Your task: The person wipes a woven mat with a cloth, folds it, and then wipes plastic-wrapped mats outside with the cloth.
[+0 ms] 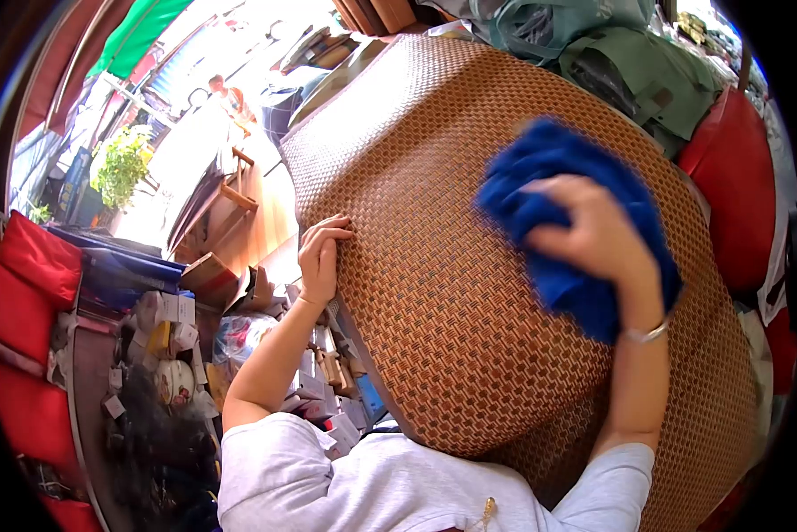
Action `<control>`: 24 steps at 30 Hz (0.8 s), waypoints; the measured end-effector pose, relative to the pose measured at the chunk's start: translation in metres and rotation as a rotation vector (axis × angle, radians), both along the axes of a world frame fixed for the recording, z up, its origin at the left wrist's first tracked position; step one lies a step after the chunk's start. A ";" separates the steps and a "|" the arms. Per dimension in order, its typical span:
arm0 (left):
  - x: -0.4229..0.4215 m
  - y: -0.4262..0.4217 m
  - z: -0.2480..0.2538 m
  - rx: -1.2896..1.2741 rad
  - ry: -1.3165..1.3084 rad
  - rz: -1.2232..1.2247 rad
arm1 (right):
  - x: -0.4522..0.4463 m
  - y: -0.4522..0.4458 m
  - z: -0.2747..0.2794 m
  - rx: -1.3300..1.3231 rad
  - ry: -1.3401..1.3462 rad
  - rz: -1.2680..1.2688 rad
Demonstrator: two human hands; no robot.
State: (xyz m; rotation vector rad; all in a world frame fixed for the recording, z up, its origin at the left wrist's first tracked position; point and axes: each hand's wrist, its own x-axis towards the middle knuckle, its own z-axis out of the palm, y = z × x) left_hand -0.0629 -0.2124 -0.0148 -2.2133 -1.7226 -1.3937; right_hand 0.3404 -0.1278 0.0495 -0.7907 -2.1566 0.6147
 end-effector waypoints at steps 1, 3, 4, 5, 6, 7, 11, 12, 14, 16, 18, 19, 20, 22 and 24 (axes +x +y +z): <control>-0.001 0.000 0.000 0.001 0.013 -0.007 | 0.028 0.021 -0.014 0.063 -0.062 -0.219; 0.000 0.001 0.001 0.006 0.020 -0.017 | 0.075 0.039 -0.018 -0.117 0.081 -0.400; 0.001 0.000 0.001 0.008 0.024 -0.007 | 0.088 0.043 -0.018 -0.120 0.077 -0.485; 0.002 0.000 0.001 0.006 0.005 -0.008 | 0.092 0.043 -0.025 -0.055 0.033 -0.562; 0.002 0.000 0.001 0.002 -0.011 -0.013 | 0.090 0.039 -0.025 0.007 -0.010 -0.642; 0.003 0.000 0.001 0.004 -0.009 -0.013 | 0.080 0.032 -0.021 0.084 -0.098 -0.618; 0.001 0.002 -0.001 0.010 0.010 -0.017 | -0.002 -0.017 0.006 0.151 -0.177 -0.166; 0.001 0.002 0.000 0.013 0.011 -0.018 | -0.028 -0.034 0.002 0.247 -0.122 -0.046; 0.002 0.001 0.000 0.014 0.003 -0.009 | -0.059 -0.075 0.010 0.115 -0.123 0.354; 0.003 0.000 -0.001 0.011 -0.007 -0.005 | -0.075 -0.106 0.000 0.172 -0.067 0.621; 0.002 0.000 -0.001 -0.008 -0.018 -0.005 | -0.075 -0.108 -0.001 0.169 -0.079 0.659; -0.001 0.001 -0.002 -0.006 -0.018 -0.011 | -0.069 -0.097 0.004 0.100 -0.123 0.615; -0.003 0.000 -0.004 -0.004 -0.024 -0.003 | -0.062 -0.077 0.011 0.032 -0.169 0.571; -0.002 0.001 -0.002 -0.002 -0.010 -0.014 | -0.041 -0.043 0.008 0.057 -0.128 0.224; -0.001 0.000 0.000 0.006 0.000 -0.018 | -0.013 -0.008 -0.002 0.148 -0.056 -0.040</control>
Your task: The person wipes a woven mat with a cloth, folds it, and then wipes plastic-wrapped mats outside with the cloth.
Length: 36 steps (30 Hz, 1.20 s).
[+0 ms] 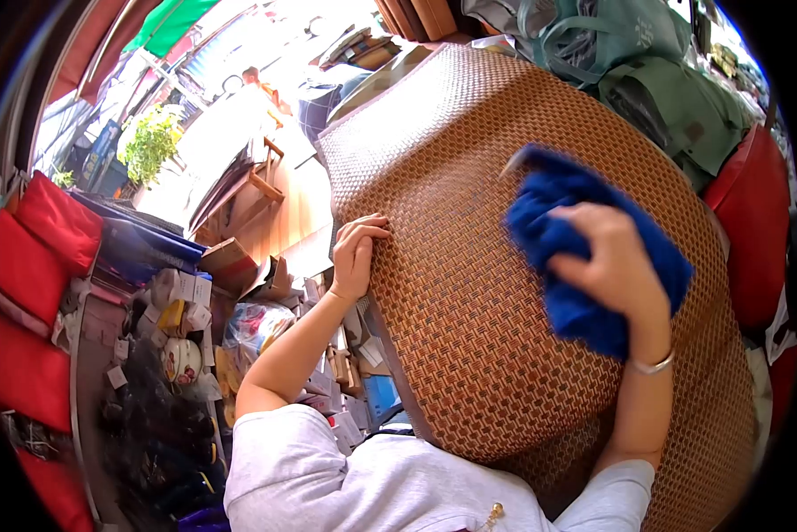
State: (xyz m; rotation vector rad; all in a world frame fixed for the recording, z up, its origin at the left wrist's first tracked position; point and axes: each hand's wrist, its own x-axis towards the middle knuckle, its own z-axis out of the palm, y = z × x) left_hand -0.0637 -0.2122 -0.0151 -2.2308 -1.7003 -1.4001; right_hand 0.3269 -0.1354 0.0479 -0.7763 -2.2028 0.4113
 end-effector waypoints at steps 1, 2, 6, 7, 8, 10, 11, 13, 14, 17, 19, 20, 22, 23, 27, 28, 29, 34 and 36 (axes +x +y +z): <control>0.001 0.000 0.001 -0.006 -0.003 0.007 | 0.016 0.010 -0.002 -0.003 -0.014 -0.123; 0.002 -0.001 0.001 -0.014 -0.006 0.012 | 0.030 0.017 -0.002 -0.007 -0.026 -0.248; 0.001 0.000 0.000 -0.012 -0.002 0.018 | 0.049 0.018 -0.008 -0.132 0.044 -0.445; 0.001 0.000 -0.001 -0.009 0.002 0.015 | 0.039 0.011 -0.006 -0.037 -0.041 -0.373; 0.000 0.000 -0.001 -0.002 0.005 0.014 | 0.028 0.002 -0.001 0.058 -0.126 -0.302; 0.001 0.000 0.000 0.009 0.011 0.010 | -0.007 -0.028 0.012 0.004 -0.150 0.007; 0.002 0.000 0.000 0.003 0.010 0.016 | -0.023 -0.046 0.014 0.003 -0.149 0.160; 0.002 -0.001 0.001 -0.004 0.002 0.020 | -0.050 -0.077 0.012 0.015 -0.135 0.447; 0.004 -0.002 0.001 0.001 0.001 0.020 | -0.057 -0.087 0.008 0.025 -0.123 0.581; 0.007 -0.002 0.004 0.000 -0.035 0.018 | -0.054 -0.090 0.009 -0.033 -0.221 0.663; 0.005 -0.002 0.001 0.008 -0.029 0.017 | -0.041 -0.074 0.018 0.114 -0.230 0.353; 0.004 -0.001 0.001 0.010 -0.022 0.011 | -0.033 -0.063 0.020 0.235 -0.237 0.153; 0.004 0.000 0.002 0.017 -0.028 0.007 | -0.010 -0.032 0.013 0.183 -0.315 -0.179; 0.004 -0.001 0.001 0.008 -0.034 0.012 | 0.007 -0.014 0.008 0.045 -0.272 -0.266; 0.004 0.000 0.003 0.017 -0.030 0.001 | 0.062 0.019 0.005 -0.260 -0.065 -0.368; 0.004 -0.001 0.003 0.014 -0.024 -0.007 | 0.066 0.018 0.004 -0.196 -0.102 -0.376; 0.004 0.000 0.003 0.011 -0.022 -0.015 | 0.069 0.015 0.003 -0.134 -0.137 -0.389; 0.007 -0.001 0.002 0.002 -0.047 0.026 | -0.008 -0.047 0.040 -0.169 -0.362 0.123; 0.007 -0.001 0.002 0.004 -0.046 0.024 | -0.034 -0.072 0.023 0.011 -0.229 0.422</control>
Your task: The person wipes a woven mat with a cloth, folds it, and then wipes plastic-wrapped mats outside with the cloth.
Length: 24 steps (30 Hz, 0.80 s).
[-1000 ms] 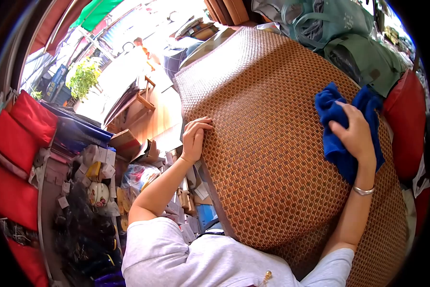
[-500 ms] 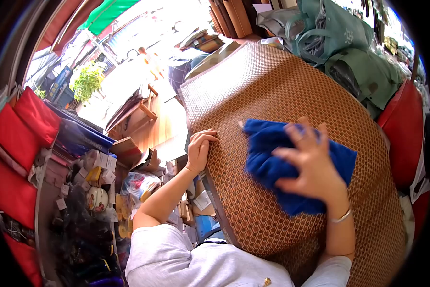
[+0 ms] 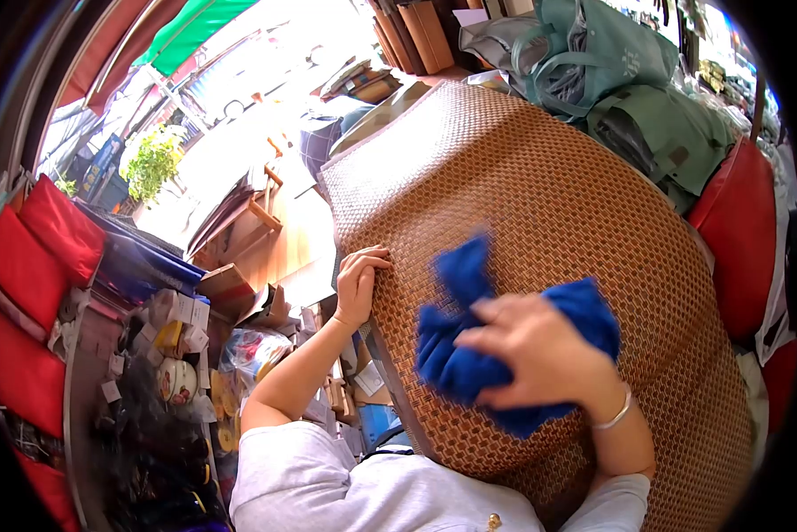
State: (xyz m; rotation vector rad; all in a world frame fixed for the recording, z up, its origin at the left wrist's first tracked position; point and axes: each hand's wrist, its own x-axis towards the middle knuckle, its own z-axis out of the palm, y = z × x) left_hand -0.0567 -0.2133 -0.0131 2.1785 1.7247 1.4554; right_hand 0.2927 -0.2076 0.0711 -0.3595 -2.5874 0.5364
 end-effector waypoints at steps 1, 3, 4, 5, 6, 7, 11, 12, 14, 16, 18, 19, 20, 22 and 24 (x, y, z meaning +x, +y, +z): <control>0.000 0.000 0.001 0.006 0.007 -0.010 | -0.007 -0.011 -0.002 0.021 -0.008 0.075; -0.001 0.000 0.000 0.008 0.011 -0.012 | -0.013 -0.022 -0.007 0.054 -0.020 0.157; -0.001 0.000 -0.001 0.008 0.001 -0.010 | -0.011 -0.017 -0.008 0.013 0.002 0.142; -0.001 0.001 -0.001 0.008 -0.009 -0.009 | -0.006 -0.006 -0.007 -0.038 0.011 0.113; -0.001 0.001 -0.002 0.005 -0.010 -0.002 | 0.001 0.008 -0.004 -0.087 0.019 0.084; -0.002 0.001 -0.002 0.012 -0.005 -0.003 | 0.011 0.025 -0.001 -0.063 0.009 -0.061; -0.003 0.001 -0.002 0.025 0.000 -0.016 | 0.076 0.083 -0.017 -0.022 0.100 -0.711; -0.002 0.001 -0.002 0.025 0.002 -0.024 | 0.093 0.091 -0.016 -0.129 0.109 -0.835; -0.002 0.001 -0.002 0.019 -0.009 -0.005 | 0.127 0.108 -0.036 -0.019 0.248 -0.931; -0.001 0.000 -0.001 0.014 -0.015 -0.011 | 0.124 0.103 -0.037 0.044 0.278 -1.003; -0.001 0.000 -0.001 0.018 -0.014 -0.017 | 0.105 0.087 -0.030 0.252 0.048 -0.971; -0.002 0.001 -0.003 0.025 -0.014 -0.012 | 0.084 0.073 -0.014 0.129 -0.002 -0.847; -0.002 0.001 -0.004 0.032 -0.014 -0.007 | 0.063 0.059 -0.008 0.184 0.010 -0.699; -0.001 0.002 -0.004 0.036 -0.002 -0.008 | 0.021 0.030 -0.001 0.101 -0.008 -0.397; -0.002 0.001 -0.002 0.038 0.012 -0.001 | -0.007 0.001 -0.002 0.060 0.054 -0.087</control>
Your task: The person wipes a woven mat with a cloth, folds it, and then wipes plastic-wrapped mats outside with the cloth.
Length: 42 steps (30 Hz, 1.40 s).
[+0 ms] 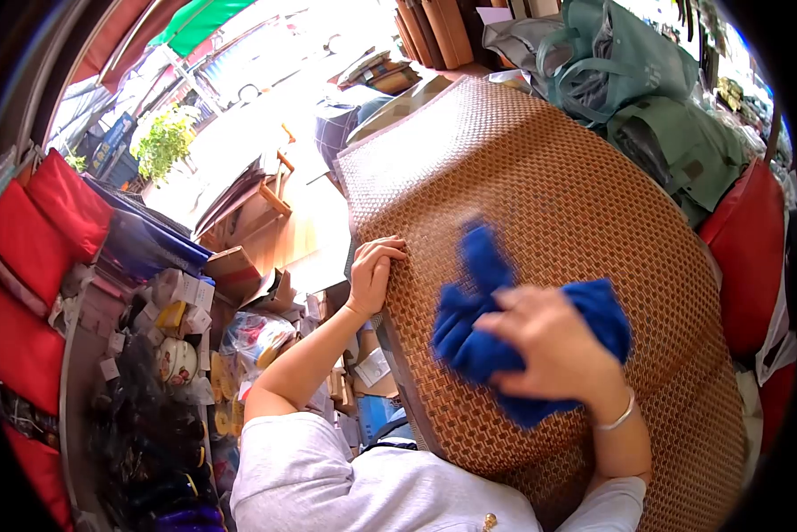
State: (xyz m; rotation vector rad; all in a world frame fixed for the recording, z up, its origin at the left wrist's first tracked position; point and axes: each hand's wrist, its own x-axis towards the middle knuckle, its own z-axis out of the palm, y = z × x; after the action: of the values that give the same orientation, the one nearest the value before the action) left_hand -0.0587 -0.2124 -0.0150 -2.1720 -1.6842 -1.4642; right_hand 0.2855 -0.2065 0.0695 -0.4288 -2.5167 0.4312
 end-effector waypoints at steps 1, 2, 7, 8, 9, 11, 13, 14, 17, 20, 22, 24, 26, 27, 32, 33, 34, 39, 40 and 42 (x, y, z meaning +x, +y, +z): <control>0.000 0.000 0.001 -0.009 0.000 -0.011 | -0.007 -0.011 -0.002 -0.022 -0.043 0.134; 0.000 0.000 0.002 -0.018 -0.001 -0.024 | -0.011 -0.019 -0.004 -0.022 -0.061 0.231; 0.001 -0.001 0.001 0.000 -0.005 -0.017 | 0.009 0.012 -0.002 -0.113 -0.015 0.074; 0.002 -0.001 0.002 -0.005 -0.010 -0.014 | 0.019 0.028 -0.002 -0.100 -0.024 -0.067; 0.002 -0.001 0.002 -0.009 -0.015 -0.010 | 0.030 0.042 -0.005 -0.112 0.003 -0.248; -0.001 0.001 0.000 -0.001 -0.015 -0.016 | 0.063 0.067 -0.012 -0.080 0.006 -0.577; -0.001 0.001 0.000 0.004 -0.017 -0.021 | 0.096 0.087 -0.015 -0.109 0.005 -0.764; 0.000 -0.001 -0.001 0.002 -0.018 -0.019 | 0.112 0.095 -0.022 -0.149 0.082 -0.808; 0.000 0.001 0.001 0.001 -0.007 -0.025 | 0.134 0.104 -0.037 -0.057 0.218 -0.885; -0.001 0.002 -0.001 -0.010 0.007 -0.015 | 0.121 0.087 -0.024 0.053 0.032 -0.866; 0.000 0.002 0.000 -0.016 -0.008 -0.016 | 0.090 0.066 -0.006 -0.002 -0.055 -0.691; 0.000 0.001 0.000 -0.017 -0.011 -0.013 | 0.054 0.042 0.000 0.036 -0.050 -0.438; 0.001 0.000 0.002 -0.015 0.003 -0.014 | 0.020 0.015 0.003 0.013 -0.073 -0.167; 0.001 0.000 0.003 -0.016 0.015 -0.018 | 0.007 0.002 -0.001 0.007 -0.036 -0.070; 0.002 -0.001 0.004 -0.007 0.014 -0.029 | 0.003 0.002 -0.001 -0.141 -0.018 0.113; 0.002 0.000 0.003 -0.003 0.015 -0.027 | 0.012 0.014 -0.002 -0.121 -0.012 0.024; 0.001 0.000 0.002 0.002 0.016 -0.023 | 0.023 0.028 -0.003 -0.100 -0.005 -0.064; -0.001 0.001 0.000 -0.007 0.008 -0.023 | 0.101 0.091 -0.020 -0.073 0.095 -0.715; -0.001 0.002 -0.001 -0.009 0.006 -0.022 | 0.116 0.097 -0.021 -0.146 0.105 -0.810; -0.001 0.002 -0.001 0.016 0.009 -0.029 | 0.138 0.109 -0.038 -0.019 0.205 -0.893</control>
State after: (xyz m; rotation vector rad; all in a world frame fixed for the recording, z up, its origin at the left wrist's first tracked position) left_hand -0.0593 -0.2107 -0.0162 -2.2011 -1.6390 -1.4674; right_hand 0.4238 -0.0976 0.0319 -1.3450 -1.8721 0.1273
